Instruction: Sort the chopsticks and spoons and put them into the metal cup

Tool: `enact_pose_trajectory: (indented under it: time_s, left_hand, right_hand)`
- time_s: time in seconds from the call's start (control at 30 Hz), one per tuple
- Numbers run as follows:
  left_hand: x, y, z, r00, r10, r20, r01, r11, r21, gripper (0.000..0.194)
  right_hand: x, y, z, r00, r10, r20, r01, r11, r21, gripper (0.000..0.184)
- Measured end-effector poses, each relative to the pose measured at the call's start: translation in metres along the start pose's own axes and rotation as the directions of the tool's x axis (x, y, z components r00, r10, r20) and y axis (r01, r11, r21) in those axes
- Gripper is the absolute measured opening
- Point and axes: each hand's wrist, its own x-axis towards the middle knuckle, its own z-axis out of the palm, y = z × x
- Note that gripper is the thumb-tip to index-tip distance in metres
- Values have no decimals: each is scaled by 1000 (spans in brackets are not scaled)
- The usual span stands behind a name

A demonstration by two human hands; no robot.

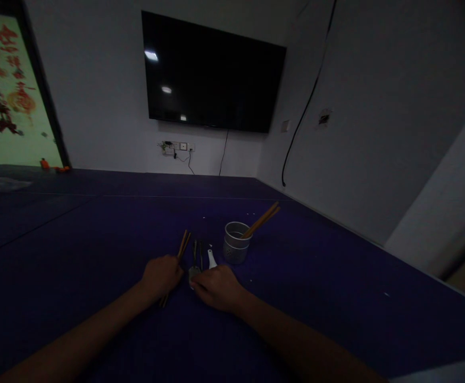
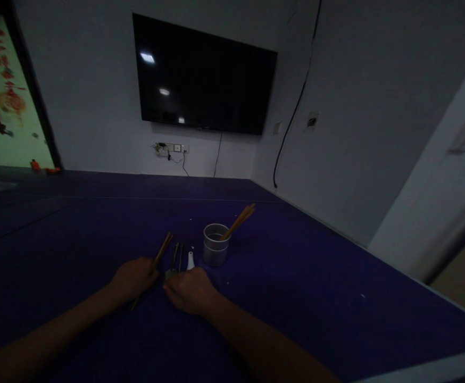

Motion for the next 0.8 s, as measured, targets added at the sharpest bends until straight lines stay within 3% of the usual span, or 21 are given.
enact_pose_trajectory:
  time_s: [0.17, 0.27, 0.33, 0.4, 0.47, 0.53, 0.63, 0.8]
  left_hand:
    - [4, -9, 0, 999, -5, -35, 3, 997, -72, 28]
    - [4, -12, -1, 972, 22, -235, -60, 986, -154, 31]
    - [1, -11, 0, 890, 122, -440, -183, 978, -98, 32]
    - [-5, -8, 2, 751, 297, -590, -321, 945, 66, 33]
    - [-12, -3, 5, 596, 481, -643, -433, 867, 248, 33]
    - [-17, 3, 8, 473, 595, -650, -488, 791, 369, 32]
    - [-19, 10, 9, 367, 629, -685, -500, 755, 425, 29]
    - [-17, 13, 9, 238, 603, -761, -525, 739, 422, 22]
  right_hand:
    - [-1, -1, -1, 1000, 8, -18, -8, 1000, -13, 29]
    - [-2, -1, 2, 988, 63, -142, -59, 998, 28, 32]
    - [-3, 0, 3, 953, 146, -266, -122, 987, 104, 35]
    - [-5, 1, 3, 900, 229, -372, -162, 966, 202, 40]
    - [-7, 1, 2, 856, 273, -440, -143, 941, 306, 50]
    - [-9, 0, 0, 830, 292, -476, -80, 906, 416, 58]
    - [-8, -7, -2, 802, 384, -457, -42, 800, 598, 54]
    - [-3, -23, -10, 764, 509, -397, -3, 617, 787, 31]
